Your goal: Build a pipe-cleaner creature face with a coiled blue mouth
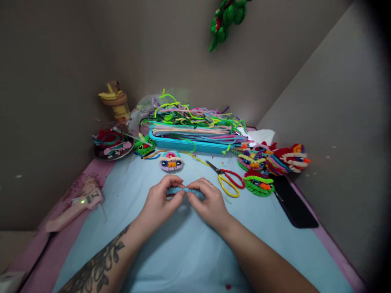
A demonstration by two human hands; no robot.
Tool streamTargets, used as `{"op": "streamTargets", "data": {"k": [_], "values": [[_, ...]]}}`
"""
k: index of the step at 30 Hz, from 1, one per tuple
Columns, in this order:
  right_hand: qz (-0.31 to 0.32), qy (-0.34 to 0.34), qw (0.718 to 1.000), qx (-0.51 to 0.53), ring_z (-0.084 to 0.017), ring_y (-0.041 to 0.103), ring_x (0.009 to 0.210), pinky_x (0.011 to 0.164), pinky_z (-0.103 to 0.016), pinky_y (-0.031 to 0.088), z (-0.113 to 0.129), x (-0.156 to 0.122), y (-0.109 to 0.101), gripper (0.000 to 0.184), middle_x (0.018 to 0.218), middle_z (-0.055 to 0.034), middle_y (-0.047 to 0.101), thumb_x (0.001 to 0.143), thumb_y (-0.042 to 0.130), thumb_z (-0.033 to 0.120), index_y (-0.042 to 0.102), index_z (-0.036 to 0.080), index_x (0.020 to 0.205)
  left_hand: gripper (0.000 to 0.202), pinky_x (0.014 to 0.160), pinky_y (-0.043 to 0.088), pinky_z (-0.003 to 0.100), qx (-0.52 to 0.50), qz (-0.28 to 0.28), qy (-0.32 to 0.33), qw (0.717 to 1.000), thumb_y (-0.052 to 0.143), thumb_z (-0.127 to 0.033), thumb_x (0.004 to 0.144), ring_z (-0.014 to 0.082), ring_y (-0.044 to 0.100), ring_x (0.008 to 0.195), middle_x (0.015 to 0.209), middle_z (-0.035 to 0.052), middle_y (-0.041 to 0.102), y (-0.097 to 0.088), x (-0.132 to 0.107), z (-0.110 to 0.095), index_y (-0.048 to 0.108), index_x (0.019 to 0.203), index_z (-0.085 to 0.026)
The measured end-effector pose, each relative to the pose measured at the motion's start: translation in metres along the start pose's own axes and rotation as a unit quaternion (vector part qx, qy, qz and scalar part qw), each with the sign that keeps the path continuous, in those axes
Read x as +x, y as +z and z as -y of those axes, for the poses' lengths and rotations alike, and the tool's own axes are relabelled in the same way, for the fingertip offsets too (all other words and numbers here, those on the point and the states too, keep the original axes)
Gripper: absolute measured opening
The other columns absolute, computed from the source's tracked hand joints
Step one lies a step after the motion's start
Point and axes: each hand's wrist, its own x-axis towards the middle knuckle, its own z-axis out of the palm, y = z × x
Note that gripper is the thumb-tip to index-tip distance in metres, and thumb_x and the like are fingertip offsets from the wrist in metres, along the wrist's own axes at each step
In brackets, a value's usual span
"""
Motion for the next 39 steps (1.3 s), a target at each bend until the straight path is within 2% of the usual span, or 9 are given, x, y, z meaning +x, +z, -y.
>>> {"op": "streamTargets", "data": {"k": [8,13,17,23,28,31,34,39], "values": [[-0.015,0.014,1.0,-0.008,-0.016,0.061,0.075,0.07,-0.027,0.048,0.0011,0.0012,0.0025,0.012,0.077,-0.002,0.065,0.075,0.059,0.01,0.062,0.019,0.082,0.018,0.065,0.05,0.022,-0.023,0.007,-0.012,1.0,0.059,-0.02,0.078,0.0151,0.064,0.086,0.089,0.0027,0.064,-0.0005,0.0008,0.0021,0.051,0.094,-0.019],[-0.02,0.048,0.999,-0.013,-0.015,0.062,0.071,0.068,-0.026,0.048,0.0013,0.0001,0.0027,0.009,0.073,-0.0012,0.066,0.074,0.061,0.011,0.064,0.019,0.077,0.009,0.07,0.05,0.024,0.038,0.001,0.059,0.998,0.058,-0.017,0.079,0.0127,0.063,0.079,0.084,0.0005,0.064,-0.001,-0.0008,0.0036,0.057,0.088,-0.018],[-0.004,0.048,0.999,-0.004,-0.016,0.064,0.074,0.07,-0.027,0.05,-0.0018,0.0,0.0018,0.007,0.077,-0.0021,0.068,0.08,0.06,0.018,0.066,0.021,0.082,0.01,0.072,0.049,0.024,0.089,-0.006,0.107,0.99,0.057,-0.016,0.081,0.0128,0.063,0.08,0.085,0.0005,0.066,-0.0029,-0.0012,0.0054,0.059,0.09,-0.018],[0.0,0.059,0.998,0.004,-0.017,0.066,0.082,0.074,-0.028,0.051,-0.0061,-0.0025,0.0015,0.016,0.09,-0.0036,0.071,0.085,0.056,0.024,0.064,0.022,0.099,0.011,0.074,0.05,0.025,0.104,-0.015,0.13,0.986,0.057,-0.016,0.082,0.0134,0.063,0.082,0.088,0.0014,0.066,-0.0036,-0.0015,0.0079,0.059,0.092,-0.018],[0.029,0.077,0.996,0.042,-0.014,0.067,0.071,0.068,-0.025,0.051,-0.0067,-0.0047,0.0008,0.018,0.08,-0.0008,0.069,0.09,0.048,0.024,0.06,0.021,0.104,0.012,0.076,0.05,0.026,0.119,-0.002,0.161,0.98,0.056,-0.015,0.082,0.0138,0.064,0.084,0.088,0.0015,0.067,-0.0049,-0.0016,0.0086,0.059,0.094,-0.019],[0.024,0.073,0.996,0.052,-0.013,0.067,0.071,0.068,-0.024,0.052,-0.006,-0.0047,0.0002,0.018,0.08,-0.0008,0.068,0.09,0.048,0.024,0.059,0.021,0.104,0.014,0.077,0.051,0.026,0.1,-0.003,0.154,0.983,0.057,-0.015,0.082,0.0141,0.063,0.086,0.091,0.0021,0.067,-0.0052,-0.0004,0.0081,0.059,0.096,-0.019],[0.001,0.052,0.998,0.033,-0.016,0.067,0.081,0.073,-0.026,0.052,-0.0058,-0.0041,-0.0001,0.016,0.088,-0.0032,0.069,0.087,0.053,0.025,0.06,0.021,0.101,0.019,0.079,0.051,0.027,0.071,-0.001,0.142,0.987,0.061,-0.017,0.081,0.0149,0.063,0.089,0.096,0.0033,0.067,-0.0055,0.0015,0.0067,0.061,0.1,-0.02],[-0.011,0.028,0.999,0.028,-0.016,0.066,0.083,0.075,-0.026,0.053,-0.0071,-0.0043,-0.0001,0.016,0.091,-0.0037,0.07,0.086,0.056,0.024,0.06,0.022,0.101,0.019,0.083,0.05,0.029,0.058,0.017,0.162,0.985,0.061,-0.018,0.082,0.0161,0.064,0.092,0.098,0.0044,0.069,-0.006,0.0033,0.0072,0.065,0.1,-0.021]]}}
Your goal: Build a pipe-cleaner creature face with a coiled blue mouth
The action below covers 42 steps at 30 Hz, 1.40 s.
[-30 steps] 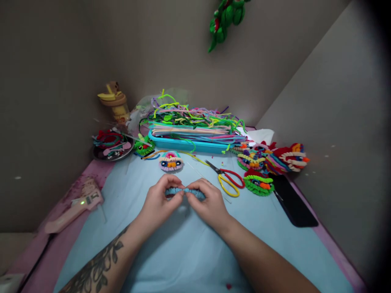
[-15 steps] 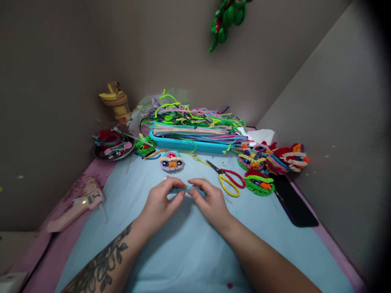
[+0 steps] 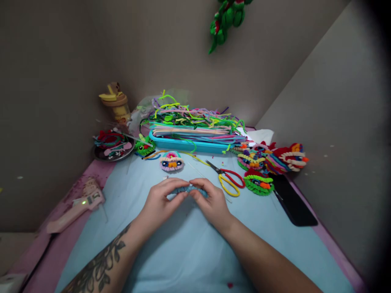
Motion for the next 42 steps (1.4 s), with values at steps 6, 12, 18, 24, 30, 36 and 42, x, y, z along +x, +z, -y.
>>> {"op": "streamTargets", "data": {"k": [6,12,18,24,30,36,42], "values": [[0.001,-0.01,1.0,-0.01,-0.016,0.067,0.081,0.074,-0.027,0.054,-0.001,-0.001,0.001,0.018,0.09,-0.0038,0.07,0.085,0.058,0.026,0.061,0.022,0.102,0.016,0.083,0.05,0.031,0.03,0.005,0.032,0.999,0.06,-0.017,0.082,0.0165,0.065,0.088,0.094,0.005,0.07,0.0,-0.002,0.0,0.066,0.096,-0.02],[-0.001,-0.013,1.0,-0.012,-0.017,0.068,0.082,0.075,-0.028,0.055,0.001,-0.003,0.0,0.018,0.09,-0.005,0.071,0.085,0.058,0.027,0.061,0.022,0.101,0.011,0.076,0.051,0.027,0.054,0.012,0.048,0.997,0.057,-0.015,0.083,0.0153,0.065,0.082,0.088,0.0048,0.07,-0.001,-0.001,-0.003,0.064,0.091,-0.019],[0.0,-0.019,1.0,-0.008,-0.017,0.067,0.084,0.076,-0.028,0.054,0.005,-0.002,0.0,0.02,0.092,-0.005,0.07,0.082,0.058,0.023,0.06,0.022,0.102,0.01,0.08,0.05,0.029,0.069,0.015,0.06,0.996,0.056,-0.016,0.085,0.0149,0.065,0.082,0.087,0.004,0.07,-0.003,-0.001,-0.001,0.062,0.091,-0.02],[-0.027,-0.016,0.999,-0.031,-0.016,0.065,0.078,0.074,-0.028,0.051,0.007,-0.001,0.0,0.009,0.083,-0.0027,0.069,0.083,0.058,0.019,0.061,0.022,0.091,0.009,0.082,0.05,0.029,0.042,0.012,0.007,0.999,0.058,-0.021,0.084,0.0156,0.064,0.082,0.087,0.0038,0.07,-0.003,0.0,-0.003,0.064,0.09,-0.02],[-0.034,-0.03,0.998,-0.038,-0.016,0.064,0.077,0.072,-0.029,0.05,0.006,0.0,0.0,0.009,0.082,-0.0026,0.068,0.083,0.057,0.016,0.061,0.022,0.088,0.027,0.075,0.053,0.027,-0.067,0.022,-0.123,0.99,0.062,-0.029,0.08,0.018,0.066,0.089,0.099,0.0064,0.07,-0.002,0.002,0.001,0.063,0.105,-0.019],[-0.028,-0.045,0.998,-0.03,-0.017,0.063,0.08,0.074,-0.03,0.05,0.004,-0.001,0.002,0.011,0.083,-0.0027,0.068,0.082,0.056,0.014,0.061,0.023,0.087,0.017,0.066,0.053,0.027,-0.115,0.048,-0.168,0.978,0.061,-0.029,0.078,0.0169,0.066,0.074,0.081,0.0048,0.072,-0.005,0.008,0.0,0.067,0.088,-0.017],[-0.028,-0.026,0.999,-0.017,-0.016,0.063,0.076,0.073,-0.029,0.05,0.007,0.0,0.001,0.007,0.079,-0.002,0.068,0.08,0.059,0.016,0.062,0.022,0.083,0.012,0.067,0.052,0.026,-0.068,0.034,-0.153,0.985,0.061,-0.026,0.075,0.0161,0.066,0.071,0.077,0.0028,0.072,-0.005,0.008,-0.002,0.067,0.081,-0.017]]}}
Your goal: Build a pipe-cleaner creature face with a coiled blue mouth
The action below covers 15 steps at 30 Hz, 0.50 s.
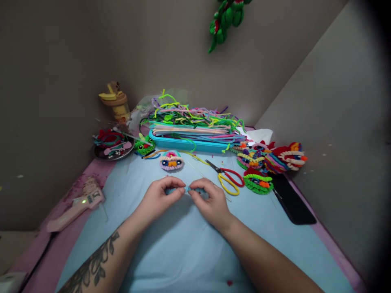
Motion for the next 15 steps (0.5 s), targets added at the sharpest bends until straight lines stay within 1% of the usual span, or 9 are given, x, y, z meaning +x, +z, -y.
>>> {"op": "streamTargets", "data": {"k": [4,9,15], "values": [[0.0,0.036,0.999,0.007,-0.016,0.063,0.073,0.071,-0.027,0.05,0.0009,0.0012,0.0002,0.006,0.077,-0.0016,0.068,0.078,0.06,0.017,0.063,0.021,0.081,0.012,0.067,0.051,0.024,0.054,-0.026,0.03,0.998,0.059,-0.024,0.079,0.0156,0.065,0.073,0.079,0.0019,0.072,0.0035,-0.0028,0.0,0.068,0.082,-0.018],[0.007,0.087,0.996,0.015,-0.016,0.064,0.073,0.069,-0.027,0.051,0.0004,0.0025,0.0009,0.005,0.078,-0.0019,0.07,0.078,0.061,0.021,0.065,0.021,0.082,0.013,0.066,0.052,0.024,0.087,-0.041,0.067,0.993,0.059,-0.026,0.081,0.0161,0.066,0.076,0.084,0.0023,0.073,0.0063,-0.0051,0.0043,0.068,0.088,-0.02],[0.016,0.116,0.993,0.028,-0.015,0.064,0.071,0.06,-0.023,0.05,0.0026,0.003,0.0016,0.007,0.078,-0.0021,0.069,0.079,0.059,0.024,0.065,0.02,0.082,0.014,0.073,0.053,0.026,0.129,-0.037,0.102,0.986,0.06,-0.02,0.079,0.0156,0.067,0.078,0.087,0.0023,0.073,0.0076,-0.0067,0.0059,0.066,0.092,-0.02]]}}
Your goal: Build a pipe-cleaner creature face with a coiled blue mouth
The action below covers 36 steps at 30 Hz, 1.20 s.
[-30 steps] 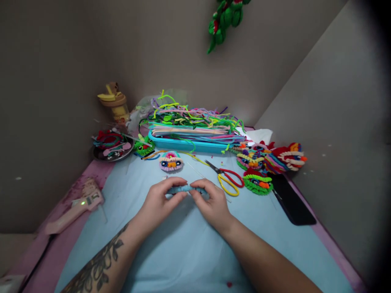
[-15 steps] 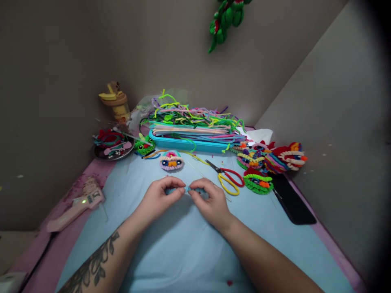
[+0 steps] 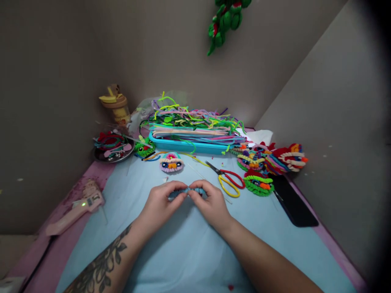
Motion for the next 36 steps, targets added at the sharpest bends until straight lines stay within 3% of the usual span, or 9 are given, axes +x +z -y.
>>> {"op": "streamTargets", "data": {"k": [6,12,18,24,28,31,36], "values": [[0.017,0.016,1.0,0.019,-0.014,0.062,0.067,0.059,-0.021,0.049,0.001,0.0,0.002,0.007,0.075,-0.0009,0.068,0.079,0.06,0.025,0.064,0.02,0.08,0.015,0.072,0.053,0.025,0.041,-0.009,0.031,0.999,0.059,-0.017,0.079,0.0151,0.067,0.08,0.088,0.0022,0.071,0.0,-0.002,0.001,0.06,0.094,-0.019],[0.029,0.043,0.999,-0.002,-0.014,0.058,0.061,0.055,-0.022,0.045,-0.002,0.001,0.003,0.015,0.068,0.0,0.066,0.081,0.06,0.033,0.064,0.019,0.077,0.02,0.074,0.052,0.028,0.112,-0.013,0.105,0.988,0.058,-0.017,0.081,0.0172,0.068,0.082,0.091,0.0032,0.071,0.001,-0.005,0.009,0.059,0.101,-0.021],[0.029,0.06,0.998,-0.003,-0.013,0.055,0.056,0.053,-0.022,0.043,-0.003,0.003,0.002,0.018,0.062,0.0009,0.064,0.081,0.058,0.034,0.064,0.018,0.074,0.02,0.075,0.053,0.028,0.108,-0.003,0.114,0.988,0.058,-0.019,0.083,0.0168,0.067,0.083,0.093,0.0038,0.071,0.003,-0.005,0.013,0.059,0.103,-0.021],[0.028,0.036,0.998,0.043,-0.017,0.064,0.084,0.065,-0.024,0.049,-0.006,0.004,0.001,0.015,0.091,-0.0033,0.069,0.077,0.06,0.024,0.064,0.02,0.092,0.026,0.081,0.052,0.028,0.053,-0.021,0.084,0.995,0.058,-0.023,0.083,0.0163,0.066,0.09,0.102,0.0056,0.07,0.004,-0.004,0.014,0.058,0.109,-0.02],[0.02,0.004,0.999,0.028,-0.017,0.063,0.084,0.069,-0.026,0.049,-0.005,0.005,-0.001,0.012,0.086,-0.0023,0.069,0.077,0.059,0.017,0.066,0.021,0.086,0.034,0.073,0.054,0.027,-0.02,-0.001,-0.015,1.0,0.065,-0.03,0.078,0.0175,0.067,0.087,0.102,0.0059,0.07,0.001,0.0,0.008,0.06,0.109,-0.018],[0.009,0.0,1.0,0.021,-0.017,0.063,0.083,0.068,-0.026,0.049,-0.004,0.005,-0.002,0.012,0.086,-0.0022,0.07,0.077,0.06,0.017,0.066,0.022,0.087,0.026,0.07,0.053,0.025,-0.047,0.034,-0.067,0.996,0.064,-0.032,0.079,0.018,0.067,0.085,0.096,0.0039,0.072,-0.002,0.003,0.004,0.065,0.101,-0.019],[0.019,-0.004,0.999,0.027,-0.017,0.064,0.081,0.071,-0.026,0.049,-0.004,0.004,-0.002,0.01,0.084,-0.0022,0.07,0.078,0.062,0.02,0.067,0.021,0.087,0.017,0.069,0.05,0.025,-0.003,0.019,-0.038,0.999,0.06,-0.027,0.082,0.0168,0.066,0.08,0.089,0.003,0.073,-0.003,0.003,0.003,0.068,0.094,-0.019]]}}
